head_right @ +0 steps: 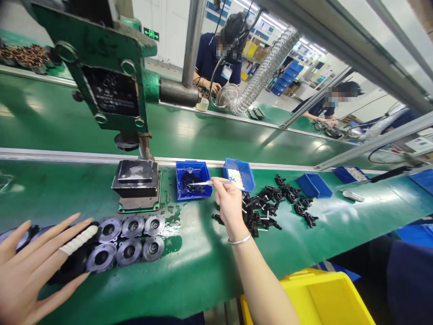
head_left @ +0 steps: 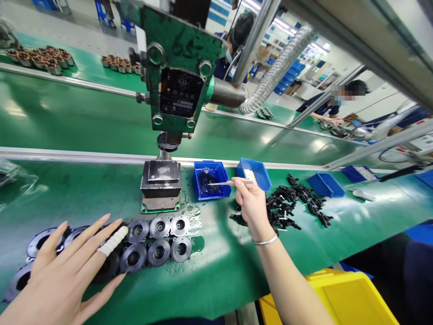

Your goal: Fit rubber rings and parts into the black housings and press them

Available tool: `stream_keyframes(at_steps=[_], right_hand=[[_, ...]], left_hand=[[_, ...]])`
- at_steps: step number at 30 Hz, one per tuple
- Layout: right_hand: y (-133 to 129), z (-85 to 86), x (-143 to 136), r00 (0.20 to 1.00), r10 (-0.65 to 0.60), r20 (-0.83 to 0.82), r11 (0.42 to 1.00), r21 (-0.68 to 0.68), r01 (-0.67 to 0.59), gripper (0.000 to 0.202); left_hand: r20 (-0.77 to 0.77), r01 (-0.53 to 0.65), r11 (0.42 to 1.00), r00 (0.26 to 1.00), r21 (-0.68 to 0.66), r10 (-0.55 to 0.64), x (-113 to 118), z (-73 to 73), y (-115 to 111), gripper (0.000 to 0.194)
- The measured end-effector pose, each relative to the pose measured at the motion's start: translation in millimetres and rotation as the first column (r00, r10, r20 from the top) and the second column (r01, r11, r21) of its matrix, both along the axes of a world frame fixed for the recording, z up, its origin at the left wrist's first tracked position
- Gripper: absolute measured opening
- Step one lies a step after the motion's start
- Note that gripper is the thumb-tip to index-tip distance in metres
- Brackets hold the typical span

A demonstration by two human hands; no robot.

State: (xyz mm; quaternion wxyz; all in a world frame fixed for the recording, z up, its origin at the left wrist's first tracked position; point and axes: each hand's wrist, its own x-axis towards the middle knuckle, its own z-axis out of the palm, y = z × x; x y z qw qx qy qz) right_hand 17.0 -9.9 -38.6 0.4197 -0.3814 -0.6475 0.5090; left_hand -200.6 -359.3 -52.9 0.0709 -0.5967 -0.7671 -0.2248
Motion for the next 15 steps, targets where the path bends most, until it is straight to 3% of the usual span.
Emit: stream_keyframes(at_steps=[4, 8, 12, 15], right_hand=[[-30, 24.9, 0, 0.995, 0.043, -0.087, 0.999, 0.016, -0.042, 0.019], [-87, 31.5, -9, 0.971, 0.237, 0.044, 0.961, 0.139, -0.241, 0.011], [-134, 25.1, -37, 0.835, 0.534, 0.137, 0.757, 0.362, -0.544, 0.021], [-149, 20.3, -56, 0.766, 0.624, 0.155, 0.658, 0.426, -0.622, 0.026]], left_hand=[[-0.061, 0.011, 0.998, 0.998, -0.065, -0.015, -3, 7.6, -3, 0.057], [-0.110, -0.003, 0.996, 0.994, -0.092, -0.007, -1, 18.1, 1, 0.057], [-0.047, -0.032, 0.996, 0.999, -0.083, 0.028, 4, 23.3, 6, 0.063], [-0.027, 0.049, 0.993, 0.998, -0.107, -0.052, 7, 23.6, 7, 0.061]])
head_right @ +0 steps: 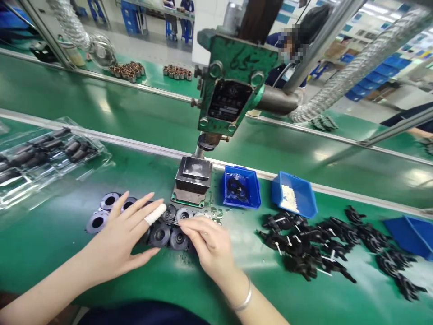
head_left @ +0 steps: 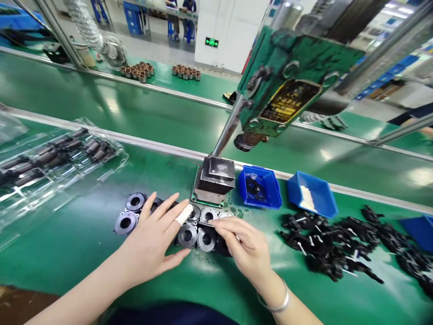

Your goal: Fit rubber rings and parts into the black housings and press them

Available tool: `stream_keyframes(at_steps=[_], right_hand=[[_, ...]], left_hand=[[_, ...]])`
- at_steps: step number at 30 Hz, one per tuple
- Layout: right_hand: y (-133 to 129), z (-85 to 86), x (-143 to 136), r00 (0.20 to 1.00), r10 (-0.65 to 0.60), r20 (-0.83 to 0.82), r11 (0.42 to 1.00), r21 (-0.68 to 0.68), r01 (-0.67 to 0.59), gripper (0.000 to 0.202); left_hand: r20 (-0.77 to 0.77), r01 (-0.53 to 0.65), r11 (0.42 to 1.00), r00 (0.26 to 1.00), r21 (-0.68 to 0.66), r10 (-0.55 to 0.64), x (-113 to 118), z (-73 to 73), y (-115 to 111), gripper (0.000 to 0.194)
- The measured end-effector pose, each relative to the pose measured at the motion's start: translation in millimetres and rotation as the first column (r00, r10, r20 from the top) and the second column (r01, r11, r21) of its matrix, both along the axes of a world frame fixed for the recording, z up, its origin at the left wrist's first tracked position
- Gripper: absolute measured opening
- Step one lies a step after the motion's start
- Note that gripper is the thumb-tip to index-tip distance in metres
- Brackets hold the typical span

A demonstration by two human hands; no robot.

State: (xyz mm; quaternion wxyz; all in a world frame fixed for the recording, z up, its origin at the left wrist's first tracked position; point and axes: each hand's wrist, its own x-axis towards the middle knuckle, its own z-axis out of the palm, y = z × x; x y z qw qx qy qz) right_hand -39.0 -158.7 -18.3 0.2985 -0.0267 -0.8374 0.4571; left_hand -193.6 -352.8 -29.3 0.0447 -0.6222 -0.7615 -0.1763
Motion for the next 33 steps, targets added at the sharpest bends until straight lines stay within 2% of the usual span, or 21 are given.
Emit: stream_keyframes(at_steps=[4, 9, 12, 17, 22, 28, 30, 31, 33], right_hand=[[0, -1.7, -5, 1.000, 0.009, 0.007, 1.000, 0.000, -0.009, 0.026], [5, -3.1, 2, 0.995, -0.090, 0.039, 0.996, -0.023, 0.091, 0.028], [6, -6.9, 0, 0.993, -0.120, 0.020, 0.992, 0.048, 0.119, 0.031], [7, -9.7, -7, 0.998, -0.064, 0.026, 0.987, 0.150, 0.060, 0.032], [7, 0.5, 0, 0.998, -0.034, 0.053, 0.975, 0.219, 0.022, 0.034], [-12, 7.6, 14, 0.987, 0.099, 0.127, 0.970, 0.208, -0.124, 0.038], [-14, 10.0, 16, 0.986, 0.128, 0.103, 0.969, 0.200, -0.146, 0.035], [-11, 11.9, 18, 0.993, 0.103, 0.066, 0.977, 0.179, -0.113, 0.032], [7, 16.4, 25, 0.996, -0.086, -0.039, 0.989, 0.116, 0.090, 0.025]], left_hand=[[0.022, 0.054, 0.999, 0.998, 0.004, -0.054, 1, -4.8, -3, 0.058], [0.065, 0.041, 0.999, 0.997, 0.017, -0.042, -2, -9.4, -6, 0.058], [0.094, 0.042, 0.999, 0.995, 0.034, -0.045, -3, -8.6, -7, 0.055], [0.102, 0.066, 0.998, 0.993, 0.013, -0.067, -6, -4.5, -8, 0.046], [0.087, 0.069, 0.997, 0.994, 0.017, -0.071, -8, -2.0, -6, 0.045], [0.083, 0.068, 0.996, 0.994, 0.056, -0.073, -3, -3.7, -6, 0.047], [0.096, 0.048, 0.995, 0.994, 0.084, -0.056, 0, -7.9, -6, 0.051], [0.106, 0.033, 0.995, 0.993, 0.096, -0.043, 2, -11.0, -6, 0.053], [0.127, 0.004, 0.993, 0.992, 0.120, -0.019, 5, -17.9, -5, 0.053]])
